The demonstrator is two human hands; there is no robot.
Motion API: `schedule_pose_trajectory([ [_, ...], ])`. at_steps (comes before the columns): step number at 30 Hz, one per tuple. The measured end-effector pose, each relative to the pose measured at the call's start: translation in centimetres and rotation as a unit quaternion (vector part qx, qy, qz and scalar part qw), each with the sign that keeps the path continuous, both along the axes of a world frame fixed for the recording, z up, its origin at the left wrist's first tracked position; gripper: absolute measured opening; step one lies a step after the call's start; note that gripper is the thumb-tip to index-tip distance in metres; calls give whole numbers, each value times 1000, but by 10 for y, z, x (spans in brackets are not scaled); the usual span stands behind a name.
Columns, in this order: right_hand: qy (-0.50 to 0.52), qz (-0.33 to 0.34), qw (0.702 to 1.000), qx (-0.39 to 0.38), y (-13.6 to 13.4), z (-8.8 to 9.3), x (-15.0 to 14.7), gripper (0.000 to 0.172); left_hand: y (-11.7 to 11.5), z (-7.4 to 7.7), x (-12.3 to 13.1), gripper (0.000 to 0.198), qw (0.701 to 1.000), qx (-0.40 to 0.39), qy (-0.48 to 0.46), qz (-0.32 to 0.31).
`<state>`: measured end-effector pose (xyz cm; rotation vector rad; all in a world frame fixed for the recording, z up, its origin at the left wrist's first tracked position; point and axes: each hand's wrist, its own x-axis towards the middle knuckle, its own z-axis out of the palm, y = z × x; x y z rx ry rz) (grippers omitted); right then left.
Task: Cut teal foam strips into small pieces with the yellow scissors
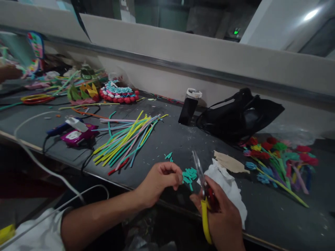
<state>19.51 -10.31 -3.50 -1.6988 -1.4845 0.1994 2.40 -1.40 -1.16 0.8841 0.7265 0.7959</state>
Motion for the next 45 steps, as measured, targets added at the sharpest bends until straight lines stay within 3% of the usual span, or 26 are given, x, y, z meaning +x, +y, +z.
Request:
schedule_pose_trajectory([
  [5,-122,86,988,45,0,-4,-3,47,8,12,-8,9,995,-22,-82,54],
  [16,-235,90,962,107,1,-19,-8,48,0,14,-8,15,987,-68,-130,67],
  [28,-191,107,972,90,-2,-21,-11,44,-1,8,-7,13,986,-46,-145,75],
  [41,-222,89,966,96,-4,-25,-11,43,0,7,-5,12,985,-53,-141,82],
  [45,-172,84,979,76,-5,-23,-13,40,1,6,-6,11,986,-37,-147,75],
])
